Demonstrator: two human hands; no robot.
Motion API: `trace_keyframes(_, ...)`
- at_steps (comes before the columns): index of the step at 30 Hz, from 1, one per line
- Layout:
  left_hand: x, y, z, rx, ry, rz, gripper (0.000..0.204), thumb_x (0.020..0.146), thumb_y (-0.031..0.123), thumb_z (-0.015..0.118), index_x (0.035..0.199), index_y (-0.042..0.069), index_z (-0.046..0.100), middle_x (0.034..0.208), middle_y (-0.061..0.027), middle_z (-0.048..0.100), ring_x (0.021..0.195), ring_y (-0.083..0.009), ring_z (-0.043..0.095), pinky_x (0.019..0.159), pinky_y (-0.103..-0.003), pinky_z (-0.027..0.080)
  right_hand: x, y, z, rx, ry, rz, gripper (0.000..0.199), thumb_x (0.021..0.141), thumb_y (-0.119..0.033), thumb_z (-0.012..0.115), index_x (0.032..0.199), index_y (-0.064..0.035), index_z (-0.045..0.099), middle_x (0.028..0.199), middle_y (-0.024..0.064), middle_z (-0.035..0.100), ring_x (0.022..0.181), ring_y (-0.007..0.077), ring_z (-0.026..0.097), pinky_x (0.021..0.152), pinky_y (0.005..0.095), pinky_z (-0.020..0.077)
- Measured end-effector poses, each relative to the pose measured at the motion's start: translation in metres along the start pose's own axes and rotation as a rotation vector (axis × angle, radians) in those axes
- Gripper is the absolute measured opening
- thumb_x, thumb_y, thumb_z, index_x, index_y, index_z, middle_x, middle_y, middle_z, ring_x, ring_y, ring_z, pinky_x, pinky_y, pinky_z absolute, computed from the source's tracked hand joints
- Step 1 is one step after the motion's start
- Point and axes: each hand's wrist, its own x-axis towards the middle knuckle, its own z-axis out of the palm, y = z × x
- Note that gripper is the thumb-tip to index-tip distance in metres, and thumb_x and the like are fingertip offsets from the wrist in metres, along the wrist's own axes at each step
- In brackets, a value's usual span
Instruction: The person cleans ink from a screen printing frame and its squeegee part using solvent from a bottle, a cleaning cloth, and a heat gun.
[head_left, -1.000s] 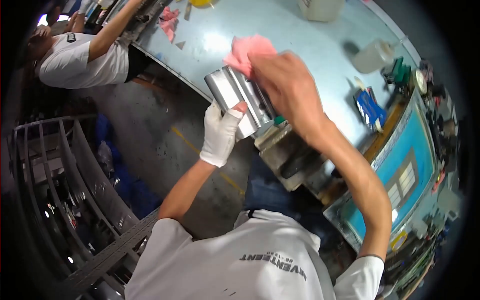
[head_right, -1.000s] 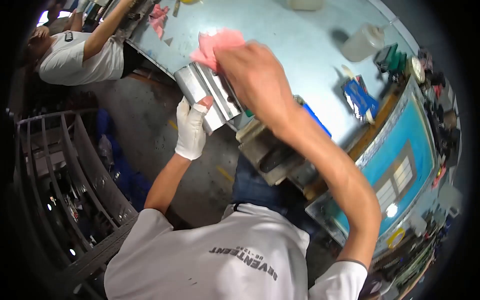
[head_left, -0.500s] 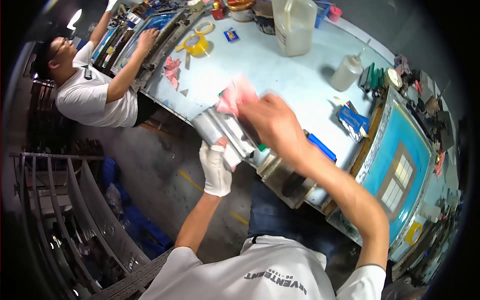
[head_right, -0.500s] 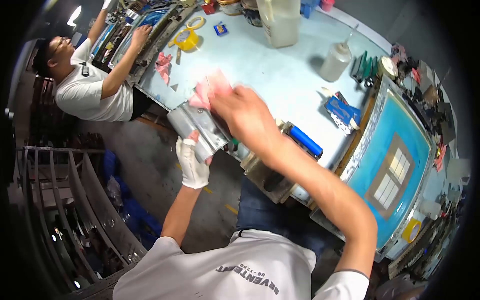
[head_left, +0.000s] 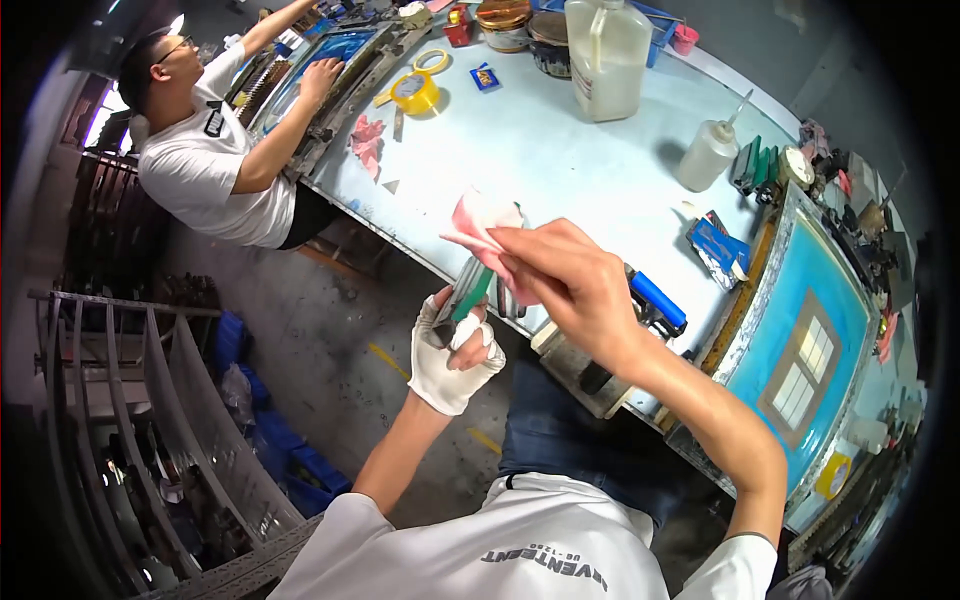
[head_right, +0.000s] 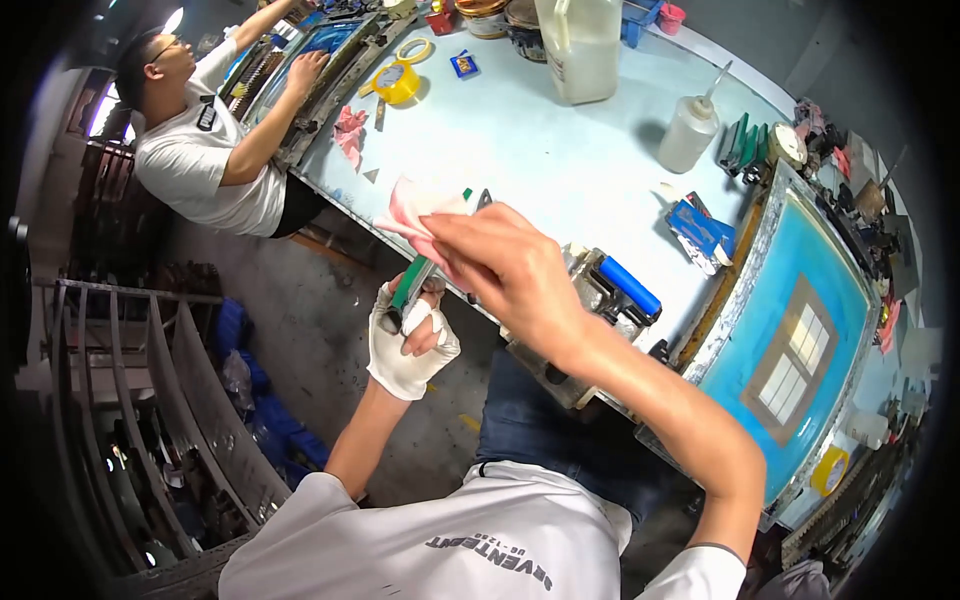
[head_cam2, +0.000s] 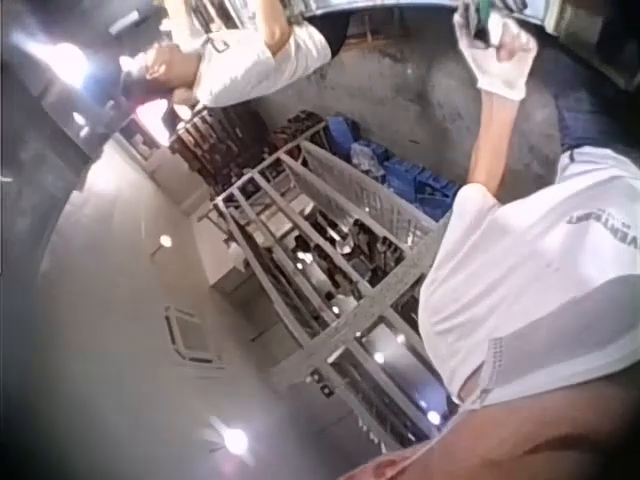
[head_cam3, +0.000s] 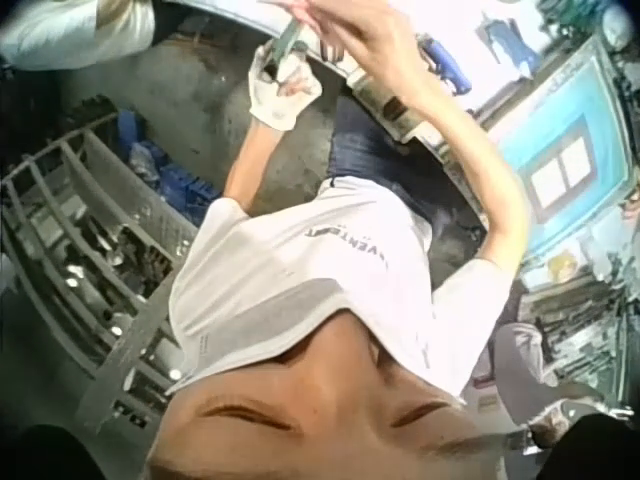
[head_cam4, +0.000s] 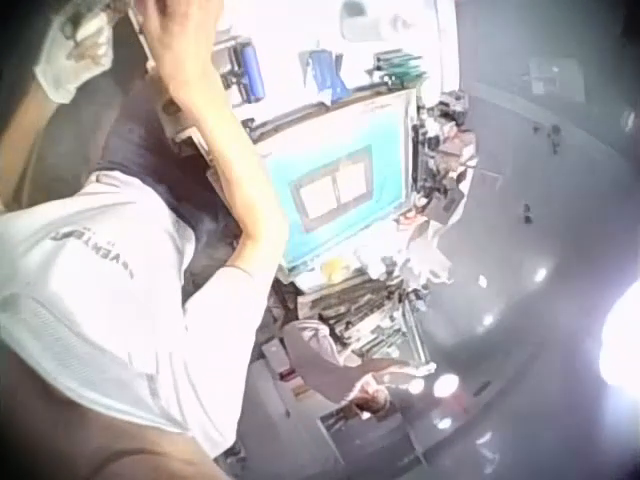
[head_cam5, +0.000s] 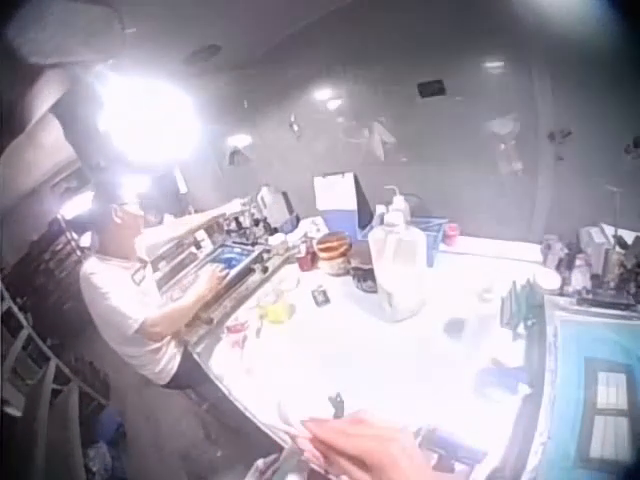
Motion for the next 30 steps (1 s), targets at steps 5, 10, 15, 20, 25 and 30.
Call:
trace_keyframes(5, -0.007, -0.005, -0.009, -0.190, -0.143, -0.072, 0.016, 0.101, 0.023, 0.052, 0.099, 0.008, 0.044, 0.051, 0.0014, 0.040, 0.032, -0.0085, 0.036, 0.036, -0.022, 0.025, 0.027, 0.041, 0.002, -0.115, -0.040, -0.051, 0.027, 0.088, -0.003, 0.068, 0.114, -0.0043, 0.071, 0.096, 0.0112, 0.073, 0.083, 0.0285, 0.062, 0.077, 0.0363, 0.0535)
trace_keyframes(10, -0.014, -0.015, -0.009, -0.360, -0.242, -0.052, 0.010, 0.103, 0.015, 0.045, 0.096, 0.008, 0.043, 0.047, 0.0016, 0.040, 0.032, -0.0094, 0.044, 0.033, -0.021, 0.029, 0.035, 0.056, -0.023, -0.078, 0.080, 0.272, 0.027, 0.096, -0.014, 0.066, 0.122, -0.0060, 0.073, 0.090, 0.0150, 0.075, 0.080, 0.0220, 0.070, 0.078, 0.0320, 0.0537)
trace_keyframes(15, -0.009, -0.015, -0.019, -0.496, -0.324, -0.132, 0.013, 0.104, 0.012, 0.037, 0.094, 0.008, 0.045, 0.047, 0.0006, 0.042, 0.033, -0.0118, 0.050, 0.033, -0.021, 0.035, 0.028, 0.053, -0.003, 0.206, 0.076, 0.474, 0.032, 0.101, -0.016, 0.064, 0.128, 0.0022, 0.069, 0.104, 0.0039, 0.073, 0.093, 0.0073, 0.063, 0.085, 0.0234, 0.0513)
trace_keyframes(20, -0.006, -0.025, -0.027, -0.537, -0.327, -0.133, 0.016, 0.103, 0.009, 0.034, 0.092, 0.008, 0.046, 0.047, -0.0004, 0.043, 0.035, -0.0131, 0.055, 0.033, -0.022, 0.041, 0.013, 0.040, 0.038, 0.294, 0.142, 0.428, 0.033, 0.096, -0.015, 0.069, 0.128, -0.0046, 0.070, 0.099, 0.0102, 0.072, 0.084, 0.0093, 0.063, 0.076, 0.0242, 0.0508)
trace_keyframes(25, -0.004, -0.025, -0.024, -0.549, -0.242, -0.130, 0.009, 0.103, 0.010, 0.040, 0.097, 0.007, 0.046, 0.050, 0.0006, 0.041, 0.033, -0.0112, 0.049, 0.033, -0.022, 0.038, 0.016, 0.037, 0.054, 0.283, 0.102, 0.425, 0.036, 0.099, -0.008, 0.066, 0.134, -0.0020, 0.066, 0.111, 0.0071, 0.074, 0.099, 0.0098, 0.065, 0.087, 0.0251, 0.0523)
trace_keyframes(30, -0.007, -0.021, -0.027, -0.530, -0.206, -0.138, 0.013, 0.104, 0.016, 0.042, 0.094, 0.008, 0.045, 0.051, 0.0008, 0.041, 0.032, -0.0083, 0.045, 0.034, -0.020, 0.033, 0.013, 0.030, 0.061, -0.006, -0.040, -0.071, 0.048, 0.077, 0.005, 0.071, 0.124, -0.0048, 0.068, 0.118, 0.0116, 0.072, 0.106, 0.0313, 0.066, 0.089, 0.0375, 0.0548)
